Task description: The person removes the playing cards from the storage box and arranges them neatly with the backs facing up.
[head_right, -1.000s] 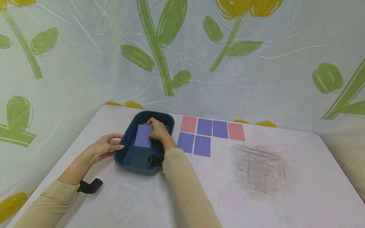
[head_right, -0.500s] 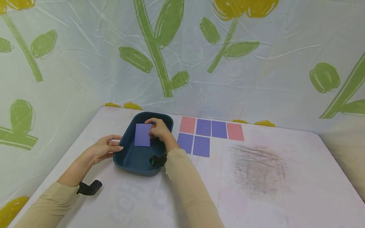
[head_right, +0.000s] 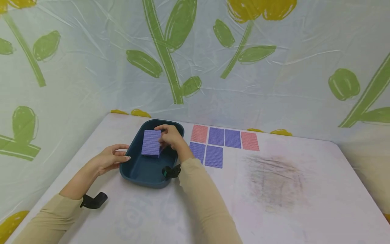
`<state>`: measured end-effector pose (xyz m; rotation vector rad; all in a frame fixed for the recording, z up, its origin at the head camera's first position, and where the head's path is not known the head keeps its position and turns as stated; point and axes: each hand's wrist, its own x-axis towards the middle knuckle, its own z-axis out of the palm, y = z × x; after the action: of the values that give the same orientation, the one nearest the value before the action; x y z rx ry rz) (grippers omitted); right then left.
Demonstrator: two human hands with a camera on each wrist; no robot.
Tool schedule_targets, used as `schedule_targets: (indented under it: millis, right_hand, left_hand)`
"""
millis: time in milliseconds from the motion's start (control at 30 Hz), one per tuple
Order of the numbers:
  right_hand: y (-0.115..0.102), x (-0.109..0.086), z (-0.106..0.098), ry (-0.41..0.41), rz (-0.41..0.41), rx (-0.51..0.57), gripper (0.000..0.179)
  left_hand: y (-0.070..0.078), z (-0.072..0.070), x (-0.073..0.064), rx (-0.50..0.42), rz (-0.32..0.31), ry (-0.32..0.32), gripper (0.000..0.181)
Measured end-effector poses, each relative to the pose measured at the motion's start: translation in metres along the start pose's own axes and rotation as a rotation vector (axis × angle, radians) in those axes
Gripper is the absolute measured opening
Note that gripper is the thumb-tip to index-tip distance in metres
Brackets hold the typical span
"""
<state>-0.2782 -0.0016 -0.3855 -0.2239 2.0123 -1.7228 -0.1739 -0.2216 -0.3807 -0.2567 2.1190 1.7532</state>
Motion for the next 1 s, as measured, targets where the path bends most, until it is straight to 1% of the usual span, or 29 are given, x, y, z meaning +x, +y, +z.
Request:
schedule_targets:
  millis: [100,300,500,633,800,1000]
  right_hand:
    - [-0.003,-0.002,-0.002,-0.009,0.013,0.026,0.047]
    - [-0.012,-0.007,-0.005,-0.023,0.02,0.07,0.048]
    - [-0.018,-0.012,-0.011,-0.044,0.016,0.07,0.048]
    - [-0.019,-0.015,-0.015,-0.048,0.004,0.068,0.049]
    - [-0.018,-0.018,-0.02,-0.053,0.011,0.079,0.049]
    - [-0.02,-0.023,-0.025,-0.051,0.013,0.111,0.049]
  left_hand:
    - [0.001,0.0,0.0,0.003,-0.001,0.0,0.057]
    - [0.0,-0.001,0.001,-0.018,0.008,-0.009,0.055]
    - [0.001,-0.002,0.002,-0.014,0.004,-0.009,0.056]
    - [0.002,-0.002,0.002,-0.001,0.002,-0.004,0.054]
    - [0.002,-0.002,0.001,0.012,-0.005,0.002,0.056]
    - [0.001,-0.001,0.001,0.02,-0.011,0.005,0.057]
